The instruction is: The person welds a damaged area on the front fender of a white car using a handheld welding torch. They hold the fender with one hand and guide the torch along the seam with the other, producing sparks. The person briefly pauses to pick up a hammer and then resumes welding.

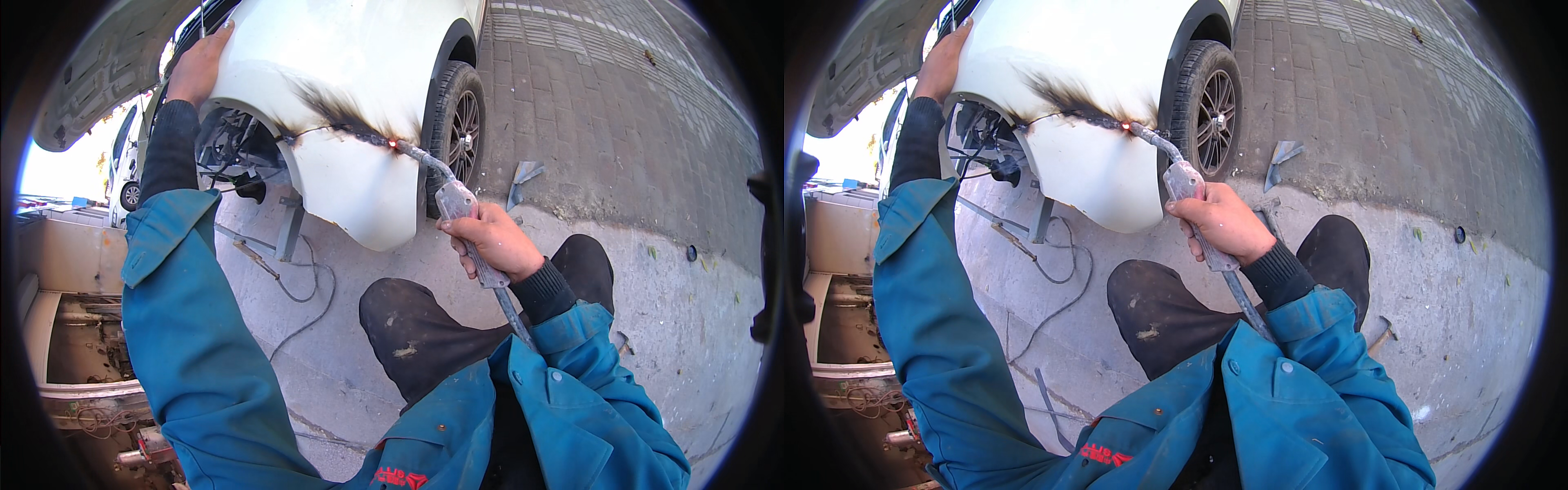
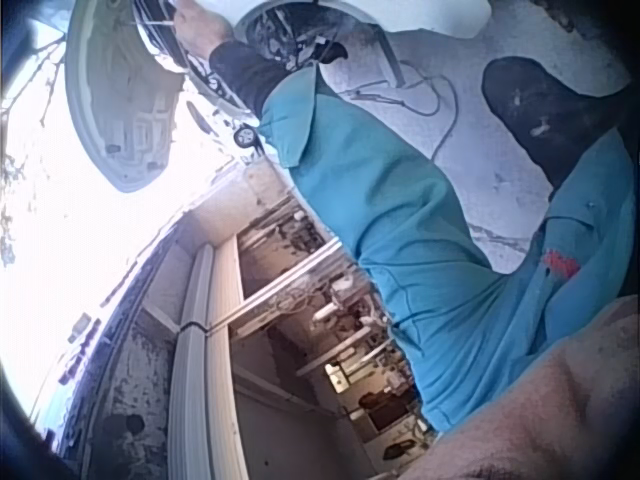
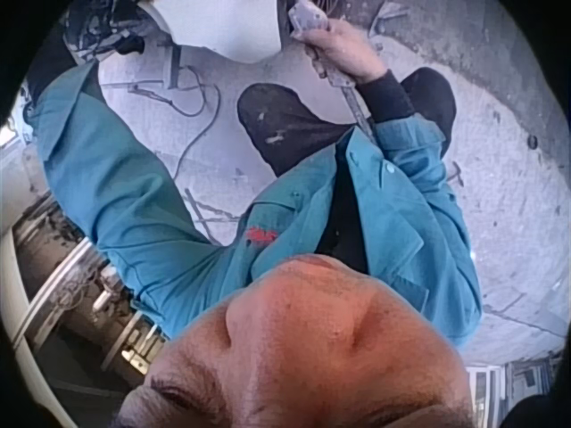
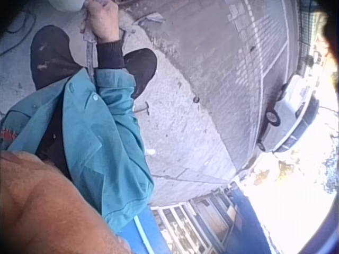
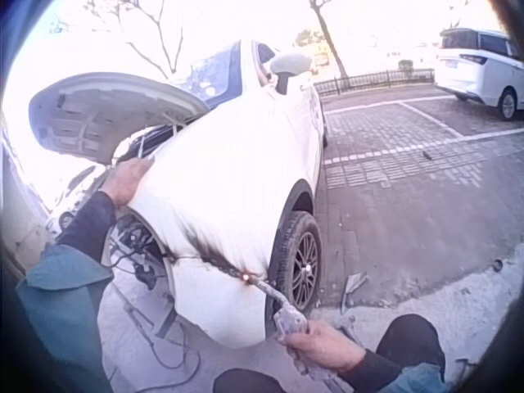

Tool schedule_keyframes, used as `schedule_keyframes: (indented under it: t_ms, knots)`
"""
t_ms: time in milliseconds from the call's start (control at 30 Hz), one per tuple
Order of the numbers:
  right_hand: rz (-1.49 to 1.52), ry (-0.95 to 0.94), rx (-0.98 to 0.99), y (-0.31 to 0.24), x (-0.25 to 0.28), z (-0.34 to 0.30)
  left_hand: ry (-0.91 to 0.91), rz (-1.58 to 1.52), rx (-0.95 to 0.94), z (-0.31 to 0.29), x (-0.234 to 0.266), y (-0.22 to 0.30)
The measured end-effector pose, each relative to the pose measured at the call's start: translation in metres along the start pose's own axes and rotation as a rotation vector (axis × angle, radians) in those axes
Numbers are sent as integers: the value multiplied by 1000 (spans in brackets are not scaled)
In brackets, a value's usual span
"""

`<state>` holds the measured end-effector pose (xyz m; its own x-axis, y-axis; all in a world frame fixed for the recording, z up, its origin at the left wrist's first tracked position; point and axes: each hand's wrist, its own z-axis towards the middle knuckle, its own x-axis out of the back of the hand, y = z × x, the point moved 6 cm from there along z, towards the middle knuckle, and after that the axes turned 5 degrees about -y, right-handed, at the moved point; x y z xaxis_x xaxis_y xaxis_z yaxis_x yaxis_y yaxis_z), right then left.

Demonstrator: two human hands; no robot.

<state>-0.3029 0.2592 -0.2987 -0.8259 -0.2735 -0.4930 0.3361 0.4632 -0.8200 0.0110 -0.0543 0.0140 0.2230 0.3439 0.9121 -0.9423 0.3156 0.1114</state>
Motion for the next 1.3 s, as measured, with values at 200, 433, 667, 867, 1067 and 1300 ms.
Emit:
schedule_keyframes:
  t_ms: [200,433,667,867,1067,1300]
  knots:
    - [-10,5,-20,0,0,-1,-34,-24,58,2,-2,-6]
    - [0,-9,-10,-2,-1,-2,-25,37,-16,0,-3,-1]
    - [-7,4,-6,-2,0,-2,-38,14,60,7,-3,-11]
    - [-12,11,-5,-2,0,-1,-24,3,22,4,-3,-7]
    - [-19,7,-8,-2,0,-1,-11,1,18,2,-2,-4]
    - [10,18,19,-3,6,-1,-7,-46,44,3,-1,-10]
